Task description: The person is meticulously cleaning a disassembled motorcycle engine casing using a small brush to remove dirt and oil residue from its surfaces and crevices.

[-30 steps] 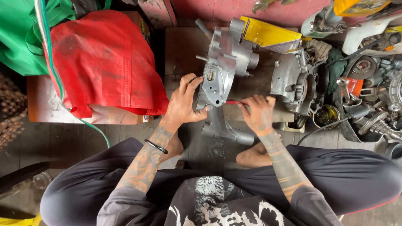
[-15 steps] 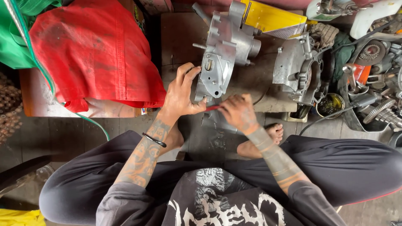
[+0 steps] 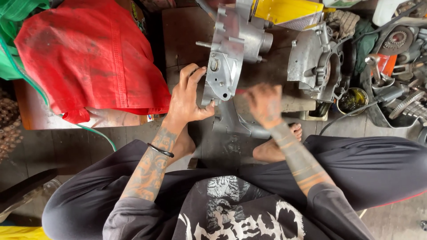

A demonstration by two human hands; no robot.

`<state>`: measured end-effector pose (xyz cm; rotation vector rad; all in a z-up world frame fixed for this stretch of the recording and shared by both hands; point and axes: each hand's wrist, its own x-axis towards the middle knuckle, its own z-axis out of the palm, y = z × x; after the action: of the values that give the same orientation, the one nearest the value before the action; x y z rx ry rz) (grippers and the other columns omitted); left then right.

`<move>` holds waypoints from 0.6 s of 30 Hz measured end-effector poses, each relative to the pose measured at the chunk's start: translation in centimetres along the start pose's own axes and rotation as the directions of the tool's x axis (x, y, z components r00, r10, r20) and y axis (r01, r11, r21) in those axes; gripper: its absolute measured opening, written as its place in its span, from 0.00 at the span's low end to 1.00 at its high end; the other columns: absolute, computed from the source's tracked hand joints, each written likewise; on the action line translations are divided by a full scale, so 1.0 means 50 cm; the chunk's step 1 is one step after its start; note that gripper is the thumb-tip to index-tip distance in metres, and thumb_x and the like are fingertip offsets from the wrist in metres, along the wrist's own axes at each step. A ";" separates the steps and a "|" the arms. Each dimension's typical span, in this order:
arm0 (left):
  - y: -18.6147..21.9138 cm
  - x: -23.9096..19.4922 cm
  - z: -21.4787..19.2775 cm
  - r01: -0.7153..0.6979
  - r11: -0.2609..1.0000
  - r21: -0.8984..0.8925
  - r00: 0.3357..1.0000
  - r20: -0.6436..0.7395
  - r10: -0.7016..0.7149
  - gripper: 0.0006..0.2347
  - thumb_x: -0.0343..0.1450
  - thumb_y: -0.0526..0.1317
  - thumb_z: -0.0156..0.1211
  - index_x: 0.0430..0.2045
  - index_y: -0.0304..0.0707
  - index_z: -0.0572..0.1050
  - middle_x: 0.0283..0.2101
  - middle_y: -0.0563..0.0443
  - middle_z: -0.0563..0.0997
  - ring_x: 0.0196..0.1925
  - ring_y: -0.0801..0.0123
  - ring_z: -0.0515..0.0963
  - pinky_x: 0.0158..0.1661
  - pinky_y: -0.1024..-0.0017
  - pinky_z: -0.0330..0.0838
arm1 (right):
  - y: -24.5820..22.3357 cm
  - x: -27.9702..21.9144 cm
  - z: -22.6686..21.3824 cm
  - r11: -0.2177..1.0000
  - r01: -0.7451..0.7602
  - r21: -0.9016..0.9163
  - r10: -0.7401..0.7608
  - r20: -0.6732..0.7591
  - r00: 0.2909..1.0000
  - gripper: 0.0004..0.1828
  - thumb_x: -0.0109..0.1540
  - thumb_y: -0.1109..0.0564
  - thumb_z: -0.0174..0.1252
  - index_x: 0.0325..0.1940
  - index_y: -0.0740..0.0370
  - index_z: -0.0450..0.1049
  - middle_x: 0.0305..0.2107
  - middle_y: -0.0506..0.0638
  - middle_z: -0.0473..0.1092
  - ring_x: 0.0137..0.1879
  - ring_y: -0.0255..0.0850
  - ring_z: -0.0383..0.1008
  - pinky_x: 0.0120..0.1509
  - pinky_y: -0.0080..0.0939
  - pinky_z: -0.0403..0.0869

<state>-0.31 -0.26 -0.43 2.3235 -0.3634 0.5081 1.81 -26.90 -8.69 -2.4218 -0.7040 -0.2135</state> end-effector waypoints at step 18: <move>0.005 0.010 -0.001 -0.012 0.999 0.031 1.000 -0.016 0.012 0.35 0.64 0.62 0.56 0.62 0.39 0.66 0.56 0.40 0.68 0.38 0.44 0.82 0.37 0.58 0.82 | -0.001 0.010 -0.004 0.993 0.041 -0.109 -0.044 -0.027 0.999 0.07 0.66 0.44 0.60 0.42 0.45 0.76 0.28 0.43 0.68 0.37 0.43 0.74 0.49 0.45 0.62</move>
<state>0.00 -0.45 -0.01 2.3470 -0.3644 0.5412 2.19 -26.77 -8.35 -2.5029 -0.7489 -0.3122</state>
